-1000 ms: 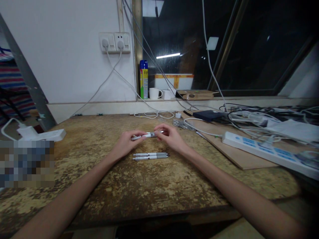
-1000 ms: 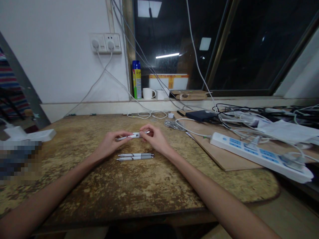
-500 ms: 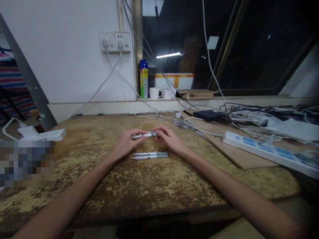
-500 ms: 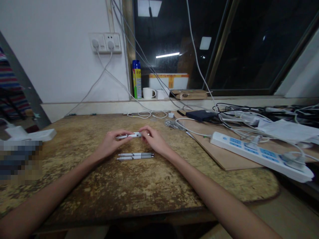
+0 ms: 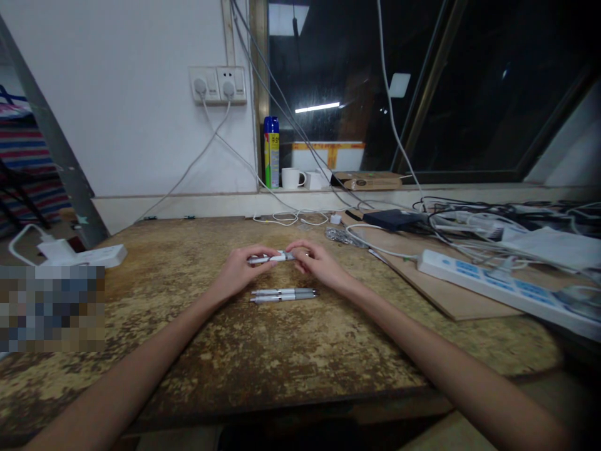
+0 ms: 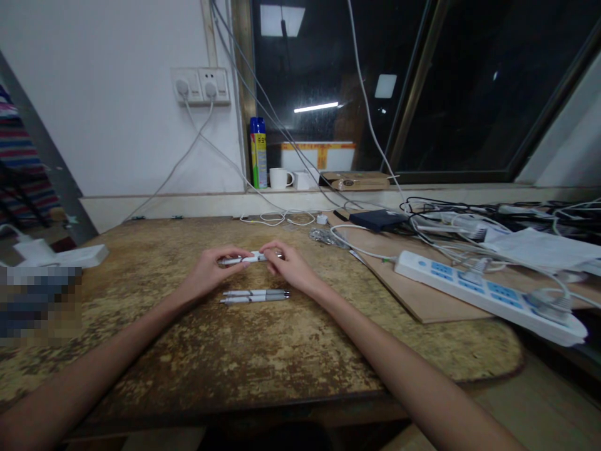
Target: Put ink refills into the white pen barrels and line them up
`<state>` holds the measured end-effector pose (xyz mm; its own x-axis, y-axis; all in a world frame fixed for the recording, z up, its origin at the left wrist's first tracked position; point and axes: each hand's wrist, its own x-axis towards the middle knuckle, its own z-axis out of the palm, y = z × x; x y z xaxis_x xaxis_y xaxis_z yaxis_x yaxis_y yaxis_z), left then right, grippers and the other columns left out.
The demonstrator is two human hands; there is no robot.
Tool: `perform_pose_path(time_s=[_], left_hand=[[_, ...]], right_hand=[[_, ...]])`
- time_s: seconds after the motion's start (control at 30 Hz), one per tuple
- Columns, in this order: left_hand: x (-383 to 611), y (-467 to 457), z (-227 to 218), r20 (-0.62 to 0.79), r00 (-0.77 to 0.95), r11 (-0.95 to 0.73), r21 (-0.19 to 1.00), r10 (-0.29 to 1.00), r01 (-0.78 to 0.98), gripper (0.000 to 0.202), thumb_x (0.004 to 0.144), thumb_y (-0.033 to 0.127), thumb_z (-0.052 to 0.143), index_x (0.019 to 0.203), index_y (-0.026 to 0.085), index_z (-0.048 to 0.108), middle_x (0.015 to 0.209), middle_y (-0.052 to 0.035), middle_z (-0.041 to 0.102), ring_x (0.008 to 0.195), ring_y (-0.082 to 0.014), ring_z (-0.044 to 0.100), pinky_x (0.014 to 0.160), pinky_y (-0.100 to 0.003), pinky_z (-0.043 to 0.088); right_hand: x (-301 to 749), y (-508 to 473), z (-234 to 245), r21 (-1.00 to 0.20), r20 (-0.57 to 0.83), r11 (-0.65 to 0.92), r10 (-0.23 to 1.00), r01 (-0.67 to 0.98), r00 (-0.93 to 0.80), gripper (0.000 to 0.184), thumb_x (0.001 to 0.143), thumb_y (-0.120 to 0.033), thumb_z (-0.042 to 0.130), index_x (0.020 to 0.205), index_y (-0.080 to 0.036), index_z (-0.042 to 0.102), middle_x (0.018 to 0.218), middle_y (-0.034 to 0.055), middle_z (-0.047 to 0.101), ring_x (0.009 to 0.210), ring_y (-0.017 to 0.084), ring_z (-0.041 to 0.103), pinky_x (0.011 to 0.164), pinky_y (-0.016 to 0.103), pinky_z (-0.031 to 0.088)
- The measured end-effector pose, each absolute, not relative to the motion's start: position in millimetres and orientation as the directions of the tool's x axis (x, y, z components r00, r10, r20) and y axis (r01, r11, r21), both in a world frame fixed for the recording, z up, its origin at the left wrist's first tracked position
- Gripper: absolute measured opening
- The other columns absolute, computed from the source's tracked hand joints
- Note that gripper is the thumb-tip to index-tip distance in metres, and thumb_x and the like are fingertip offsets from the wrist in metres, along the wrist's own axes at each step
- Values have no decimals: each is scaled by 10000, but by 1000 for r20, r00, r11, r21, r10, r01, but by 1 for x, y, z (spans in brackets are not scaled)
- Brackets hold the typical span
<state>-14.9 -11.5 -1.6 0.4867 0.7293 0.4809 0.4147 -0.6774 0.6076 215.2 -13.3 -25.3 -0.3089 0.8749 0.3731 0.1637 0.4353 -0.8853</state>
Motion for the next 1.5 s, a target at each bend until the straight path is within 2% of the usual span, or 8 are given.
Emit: perform_pose_path(time_s=[0.07,0.23,0.4,0.53,0.67,0.83,1.33,1.5], left_hand=[[-15,-12,-1,476,490,-674,620,730,402,259,916,367,662,1102,223,771,1121,-46,763,1010,-219,693,887,-300,503],[-14,-10,-3,496,480,-683,616,723,392,262,918,383,661,1098,230,774,1115,-48,766,1011,-218,697,909,-309,501],[-14,-12,-1,484,495,-682,620,722,388,275,921,403,654,1108,241,773,1131,-44,765,1029,-222,694,914,-316,501],[-13,-15,1,474,493,-673,623,730,398,275,930,406,641,1107,241,774,1135,-40,765,1039,-221,692,935,-322,493],[-12,-16,1,461,507,-672,627,728,395,283,930,412,642,1116,240,767,1148,-44,761,1044,-219,690,928,-324,499],[-11,-16,2,481,488,-675,628,728,388,283,935,431,630,1092,244,773,1145,-54,762,1056,-227,691,972,-355,492],[-11,-16,3,456,498,-661,641,737,391,315,926,447,634,1085,219,782,1124,-62,772,1046,-245,699,987,-353,491],[-12,-14,2,459,479,-653,637,748,410,309,924,451,633,1074,230,788,1101,-49,779,1016,-241,705,963,-342,493]], right_hand=[[216,-14,-25,-898,342,409,881,164,-326,328,970,-464,470,1050,-191,633,562,-57,473,495,128,401,524,264,306],[217,-15,-22,-853,428,495,845,167,-319,241,909,-376,590,1054,-191,644,734,-17,569,644,136,506,596,263,366],[217,-15,-21,-890,369,435,864,138,-343,260,949,-395,503,1051,-189,625,613,-43,515,547,134,454,560,270,339],[218,-14,-20,-853,442,504,834,132,-330,222,885,-333,593,1053,-191,628,728,-25,581,662,138,519,646,272,389],[219,-16,-18,-886,382,448,851,117,-360,272,947,-400,511,1070,-185,623,628,-38,552,575,140,488,586,275,360],[220,-18,-16,-860,424,493,834,132,-352,222,889,-349,616,1052,-198,631,746,-16,597,675,144,529,642,277,382],[221,-19,-15,-866,380,473,833,161,-401,290,961,-451,547,1080,-201,635,642,-29,536,606,151,487,597,277,358],[222,-21,-13,-803,456,559,800,208,-390,285,957,-459,573,1075,-210,649,793,6,604,719,164,541,655,286,394]])
